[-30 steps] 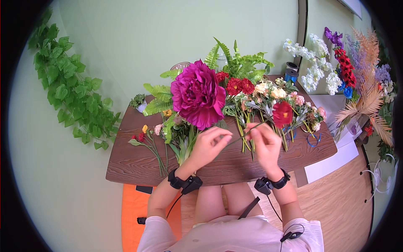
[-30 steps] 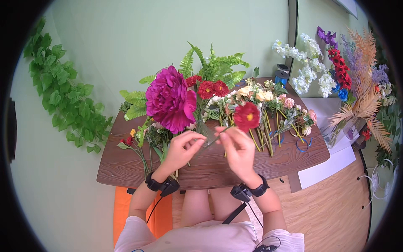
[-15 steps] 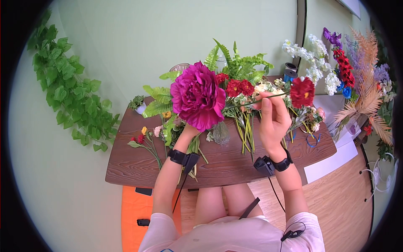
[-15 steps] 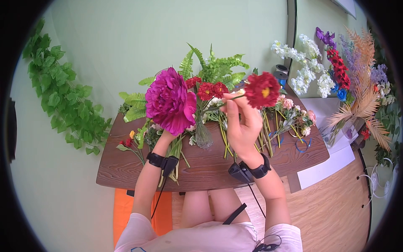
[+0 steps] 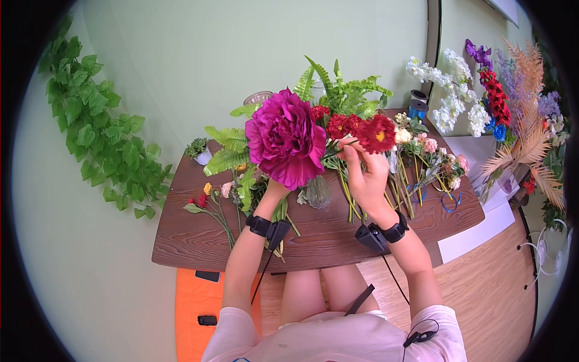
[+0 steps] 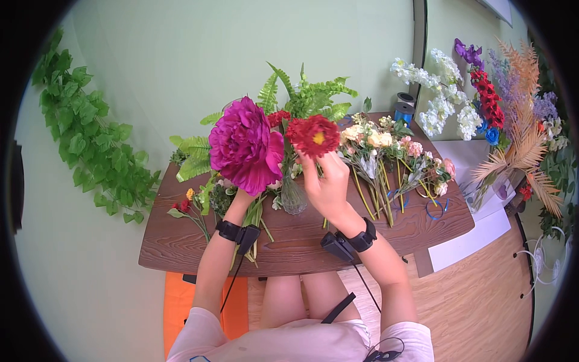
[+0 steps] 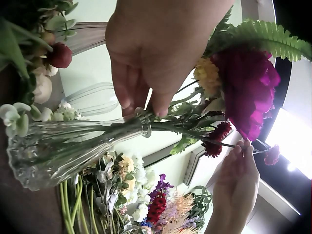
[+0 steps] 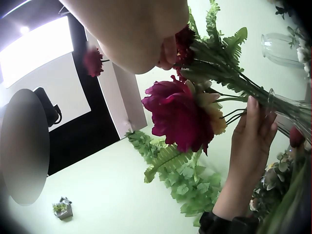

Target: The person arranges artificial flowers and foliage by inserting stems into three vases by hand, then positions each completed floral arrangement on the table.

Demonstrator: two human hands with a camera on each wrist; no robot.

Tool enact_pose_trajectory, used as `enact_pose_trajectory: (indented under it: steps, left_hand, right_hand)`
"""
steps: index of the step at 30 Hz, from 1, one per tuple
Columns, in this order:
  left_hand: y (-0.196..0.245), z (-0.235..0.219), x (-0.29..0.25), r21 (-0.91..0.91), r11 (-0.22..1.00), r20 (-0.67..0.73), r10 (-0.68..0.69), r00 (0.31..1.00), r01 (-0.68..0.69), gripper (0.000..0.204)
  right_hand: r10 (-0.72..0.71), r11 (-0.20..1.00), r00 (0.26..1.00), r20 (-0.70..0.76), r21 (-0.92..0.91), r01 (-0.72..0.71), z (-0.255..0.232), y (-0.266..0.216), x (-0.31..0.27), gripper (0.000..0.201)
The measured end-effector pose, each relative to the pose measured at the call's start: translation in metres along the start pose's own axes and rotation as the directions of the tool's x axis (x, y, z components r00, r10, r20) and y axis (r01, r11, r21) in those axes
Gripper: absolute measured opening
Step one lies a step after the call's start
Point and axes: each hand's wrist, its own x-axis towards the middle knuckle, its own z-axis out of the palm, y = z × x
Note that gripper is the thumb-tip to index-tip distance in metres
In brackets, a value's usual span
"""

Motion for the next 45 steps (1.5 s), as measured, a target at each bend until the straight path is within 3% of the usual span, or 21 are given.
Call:
enact_pose_trajectory:
  steps: [3,5,6,8,10,17,20,24,30,32,35,39,45]
  left_hand:
    - [0.006,0.001,0.004,-0.069,0.997,-0.034,-0.027,0.999,0.025,0.055]
    - [0.008,0.001,0.003,-0.472,0.867,0.047,-0.157,0.986,0.161,0.056]
    - [-0.007,0.008,-0.006,-0.470,0.868,0.046,-0.157,0.986,0.160,0.056]
    - [-0.040,0.024,-0.029,-0.094,0.981,0.072,-0.161,0.984,0.168,0.052]
    - [-0.048,0.031,-0.038,-0.079,0.983,0.076,-0.162,0.984,0.168,0.051]
    - [-0.038,0.026,-0.041,0.033,0.988,0.098,-0.156,0.983,0.153,0.046]
    - [0.016,-0.005,-0.022,-0.065,0.995,0.001,-0.071,0.997,0.071,0.042]
    - [-0.013,0.012,-0.036,0.021,0.998,0.025,-0.065,0.998,0.064,0.049]
    - [-0.001,0.003,-0.034,-0.100,0.993,0.068,-0.057,0.996,0.064,0.046]
    - [0.008,0.003,-0.032,-0.001,1.000,-0.006,-0.004,1.000,0.004,0.049]
    - [0.018,-0.001,-0.032,-0.079,0.996,-0.026,-0.041,0.999,0.038,0.052]
    - [0.011,0.002,-0.035,-0.047,0.998,-0.006,-0.029,1.000,0.029,0.054]
    - [0.016,0.007,-0.033,-0.044,0.997,-0.128,-0.065,0.990,0.060,0.048]
  right_hand:
    - [0.075,0.997,0.996,0.051,0.017,-0.076,0.006,-0.005,0.002,0.012]
    - [0.070,0.997,0.996,0.059,0.010,-0.071,0.010,0.001,-0.002,0.011]
    - [0.088,0.996,0.995,0.043,0.026,-0.089,0.012,0.003,-0.004,0.011]
    - [0.105,0.993,0.994,0.028,0.044,-0.106,0.016,0.005,-0.008,0.011]
    - [0.159,0.983,0.987,-0.014,0.097,-0.156,0.020,0.005,-0.011,0.008]
    - [0.141,0.988,0.990,0.016,0.057,-0.141,0.030,0.018,-0.021,0.010]
    - [0.122,0.992,0.991,0.062,-0.022,-0.121,0.033,0.023,-0.025,0.011]
    - [0.162,0.987,0.983,0.088,-0.020,-0.161,0.039,0.031,-0.028,0.012]
    - [0.227,0.973,0.967,0.112,-0.071,-0.220,0.041,0.033,-0.030,0.011]
    - [0.237,0.971,0.970,0.052,-0.056,-0.234,0.042,0.032,-0.030,0.008]
    - [0.254,0.963,0.967,0.030,-0.097,-0.250,0.041,0.030,-0.030,0.008]
    - [0.256,0.957,0.966,0.029,-0.150,-0.249,0.042,0.030,-0.030,0.011]
    - [0.165,0.953,0.986,0.004,-0.258,-0.159,0.040,0.021,-0.025,0.013]
